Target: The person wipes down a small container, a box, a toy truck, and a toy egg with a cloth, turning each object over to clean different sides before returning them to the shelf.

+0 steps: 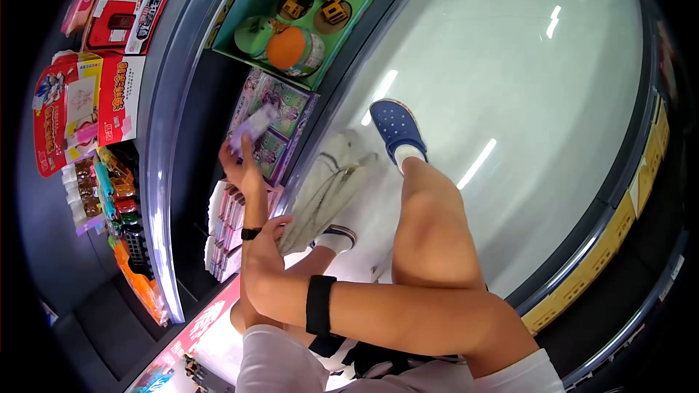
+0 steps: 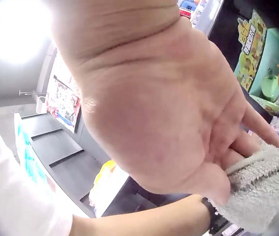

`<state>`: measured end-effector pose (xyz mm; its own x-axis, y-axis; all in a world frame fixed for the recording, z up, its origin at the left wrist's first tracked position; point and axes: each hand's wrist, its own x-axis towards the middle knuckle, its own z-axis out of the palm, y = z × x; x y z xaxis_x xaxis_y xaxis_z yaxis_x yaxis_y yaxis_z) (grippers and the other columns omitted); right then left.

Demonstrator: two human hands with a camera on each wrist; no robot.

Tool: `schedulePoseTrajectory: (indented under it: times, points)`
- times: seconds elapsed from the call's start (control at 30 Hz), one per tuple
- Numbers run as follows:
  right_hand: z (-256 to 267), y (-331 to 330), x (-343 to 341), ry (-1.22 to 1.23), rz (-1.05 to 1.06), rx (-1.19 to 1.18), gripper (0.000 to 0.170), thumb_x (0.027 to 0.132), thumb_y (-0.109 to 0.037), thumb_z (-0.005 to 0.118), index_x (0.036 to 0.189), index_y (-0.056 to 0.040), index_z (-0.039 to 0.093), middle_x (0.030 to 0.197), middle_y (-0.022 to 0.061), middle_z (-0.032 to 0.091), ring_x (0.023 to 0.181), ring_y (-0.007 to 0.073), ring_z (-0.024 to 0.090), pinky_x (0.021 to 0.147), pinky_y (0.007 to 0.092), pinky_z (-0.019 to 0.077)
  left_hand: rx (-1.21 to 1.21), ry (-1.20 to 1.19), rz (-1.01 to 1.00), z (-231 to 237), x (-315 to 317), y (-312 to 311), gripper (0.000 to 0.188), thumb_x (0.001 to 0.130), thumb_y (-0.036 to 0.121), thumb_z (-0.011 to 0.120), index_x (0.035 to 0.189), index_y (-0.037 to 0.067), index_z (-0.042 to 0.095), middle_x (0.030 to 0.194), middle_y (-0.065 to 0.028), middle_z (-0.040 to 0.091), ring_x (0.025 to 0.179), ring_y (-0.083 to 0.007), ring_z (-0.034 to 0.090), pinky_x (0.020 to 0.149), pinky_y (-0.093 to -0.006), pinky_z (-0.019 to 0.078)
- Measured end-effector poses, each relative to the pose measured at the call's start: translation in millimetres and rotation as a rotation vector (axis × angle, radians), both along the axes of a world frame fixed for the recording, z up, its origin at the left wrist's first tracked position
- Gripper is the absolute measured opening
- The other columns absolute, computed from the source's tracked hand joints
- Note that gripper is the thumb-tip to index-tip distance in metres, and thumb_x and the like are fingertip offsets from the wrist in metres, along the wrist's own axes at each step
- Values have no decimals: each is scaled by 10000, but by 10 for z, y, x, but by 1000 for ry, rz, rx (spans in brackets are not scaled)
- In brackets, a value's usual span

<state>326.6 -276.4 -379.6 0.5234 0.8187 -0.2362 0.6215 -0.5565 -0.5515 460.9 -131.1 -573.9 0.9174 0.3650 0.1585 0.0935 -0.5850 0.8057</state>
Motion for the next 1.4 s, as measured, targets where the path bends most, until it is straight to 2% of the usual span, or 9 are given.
schedulePoseTrajectory:
  times: [0.13,0.2,0.4,0.53,0.67,0.8,0.93,1.13,1.4]
  points:
    - [0,23,7,9,-12,6,213,878,-207,675,1026,-101,786,1015,111,771,966,293,742,849,456,544,457,628,-179,-577,30,293,389,976,366,678,1086,-4,726,996,-132,756,962,-248,705,841,-371,535]
    - [-21,38,23,6,-15,3,211,878,-204,675,1025,-101,786,1015,112,770,967,295,742,850,456,544,159,645,-505,-698,-278,300,282,958,297,660,1037,49,767,926,-109,767,917,-227,725,790,-380,550]
    - [-36,48,25,-13,-20,-14,207,876,-195,674,1022,-100,785,1016,116,769,971,300,742,854,456,545,104,885,-538,-610,-862,10,294,955,304,654,1088,70,772,895,-92,762,803,-147,712,729,-342,546]
    - [-49,29,24,-27,-39,-35,204,876,-189,673,1021,-99,785,1016,119,769,974,304,741,857,456,546,62,773,-580,-499,-973,284,341,958,343,685,1141,65,755,911,-96,756,849,-178,709,753,-330,552]
    - [-56,-125,13,-49,-88,-50,201,875,-183,672,1019,-98,784,1017,122,768,977,307,741,860,457,547,-220,639,-442,715,-955,120,298,1015,269,633,1171,35,728,1044,-106,766,908,-186,713,792,-329,555]
    - [-61,-362,49,-128,-186,116,198,874,-177,672,1017,-97,784,1018,124,768,979,311,741,862,457,548,12,498,-611,1803,-1278,40,296,1030,219,607,1162,-29,699,1031,-137,759,906,-185,712,791,-326,553]
    - [-34,-155,334,11,-115,-164,286,845,-199,714,1116,-129,773,1101,60,768,1030,260,740,856,505,546,-301,479,-455,1664,-1409,280,211,990,136,622,1084,-34,702,963,-138,751,868,-205,716,778,-338,553]
    - [56,-294,646,-370,-556,-97,144,808,-101,684,945,-96,728,918,159,747,894,362,733,717,479,570,-71,185,-475,2038,-1337,-52,225,984,155,623,1072,-32,713,968,-155,754,842,-219,728,771,-340,564]
    - [107,-267,921,-706,-798,288,284,928,-41,587,1190,-72,692,1009,219,711,952,421,686,769,492,532,449,308,-588,1944,-1487,135,291,944,298,646,985,10,667,852,-219,705,834,-435,695,740,-540,553]
